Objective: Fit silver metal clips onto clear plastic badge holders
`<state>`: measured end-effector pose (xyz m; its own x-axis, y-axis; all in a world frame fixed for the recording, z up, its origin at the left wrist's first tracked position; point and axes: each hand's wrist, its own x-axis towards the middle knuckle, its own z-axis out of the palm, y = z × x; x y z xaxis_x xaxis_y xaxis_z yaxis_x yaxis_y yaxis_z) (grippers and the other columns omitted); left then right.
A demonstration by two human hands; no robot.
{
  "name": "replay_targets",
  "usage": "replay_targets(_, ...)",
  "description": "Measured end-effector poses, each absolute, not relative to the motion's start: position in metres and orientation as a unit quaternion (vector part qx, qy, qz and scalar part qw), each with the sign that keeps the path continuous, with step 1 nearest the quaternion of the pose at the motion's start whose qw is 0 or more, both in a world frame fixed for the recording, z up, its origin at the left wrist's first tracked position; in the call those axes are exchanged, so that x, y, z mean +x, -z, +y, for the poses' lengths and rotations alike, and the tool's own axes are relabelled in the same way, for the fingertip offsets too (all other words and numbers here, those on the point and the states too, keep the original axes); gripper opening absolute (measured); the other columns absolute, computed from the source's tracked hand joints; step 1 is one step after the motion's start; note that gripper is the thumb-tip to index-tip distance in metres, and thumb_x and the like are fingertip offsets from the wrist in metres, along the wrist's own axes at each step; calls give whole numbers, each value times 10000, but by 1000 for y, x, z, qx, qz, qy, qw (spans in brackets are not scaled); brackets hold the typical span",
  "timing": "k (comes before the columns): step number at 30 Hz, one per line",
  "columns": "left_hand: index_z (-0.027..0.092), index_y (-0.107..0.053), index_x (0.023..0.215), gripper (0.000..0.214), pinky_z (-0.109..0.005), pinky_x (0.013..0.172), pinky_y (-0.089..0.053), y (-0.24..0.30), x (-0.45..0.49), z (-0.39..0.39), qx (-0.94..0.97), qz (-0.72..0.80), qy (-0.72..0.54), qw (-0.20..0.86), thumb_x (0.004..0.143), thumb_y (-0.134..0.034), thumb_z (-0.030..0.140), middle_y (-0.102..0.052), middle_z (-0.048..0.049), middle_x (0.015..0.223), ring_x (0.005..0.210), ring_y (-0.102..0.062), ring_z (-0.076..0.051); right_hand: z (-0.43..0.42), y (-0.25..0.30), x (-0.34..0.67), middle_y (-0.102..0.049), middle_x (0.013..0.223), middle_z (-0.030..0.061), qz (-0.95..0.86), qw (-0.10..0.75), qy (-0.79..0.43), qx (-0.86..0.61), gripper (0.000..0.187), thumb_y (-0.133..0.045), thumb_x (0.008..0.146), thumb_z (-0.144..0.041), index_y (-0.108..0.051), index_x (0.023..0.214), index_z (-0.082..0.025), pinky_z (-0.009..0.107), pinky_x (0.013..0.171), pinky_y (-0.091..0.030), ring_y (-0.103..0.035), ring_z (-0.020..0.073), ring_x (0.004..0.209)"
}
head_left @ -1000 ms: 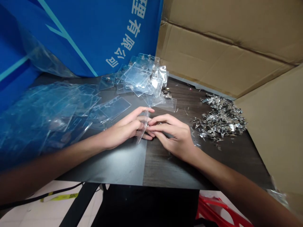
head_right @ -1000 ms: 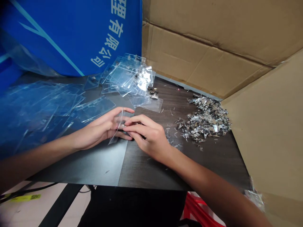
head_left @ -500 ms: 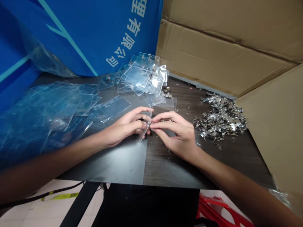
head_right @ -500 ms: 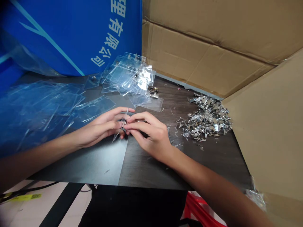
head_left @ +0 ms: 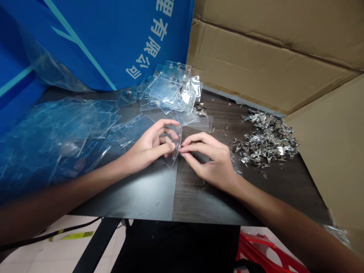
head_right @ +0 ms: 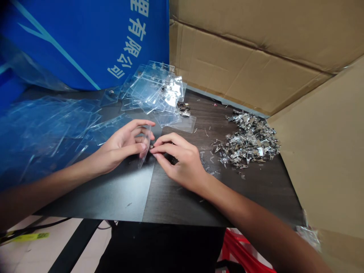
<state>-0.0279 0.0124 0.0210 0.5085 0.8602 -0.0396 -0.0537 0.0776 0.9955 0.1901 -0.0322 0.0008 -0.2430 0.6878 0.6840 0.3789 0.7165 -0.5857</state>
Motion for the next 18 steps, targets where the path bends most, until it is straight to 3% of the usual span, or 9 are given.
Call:
replay_targets(9, 215, -580, 1418, 610, -261, 726, -552, -17, -31, 13, 614, 368, -353, 602, 875, -850, 282, -602, -44, 1115, 832, -629, -140, -32, -1, 191, -829, 1068, 72, -779, 504, -162, -337, 166, -706, 994, -100, -811, 1006, -228, 362, 872, -667, -798, 192, 963)
replay_targets(18, 224, -594, 1387, 572, -237, 662, -536, -19, -30, 14, 579, 360, -356, 639, 878, -853, 257, -587, -35, 1088, 806, -601, -134, -33, -5, 189, -823, 1054, 73, -757, 523, -146, -364, 131, -759, 988, -121, -799, 1020, -242, 410, 893, -664, -792, 216, 978)
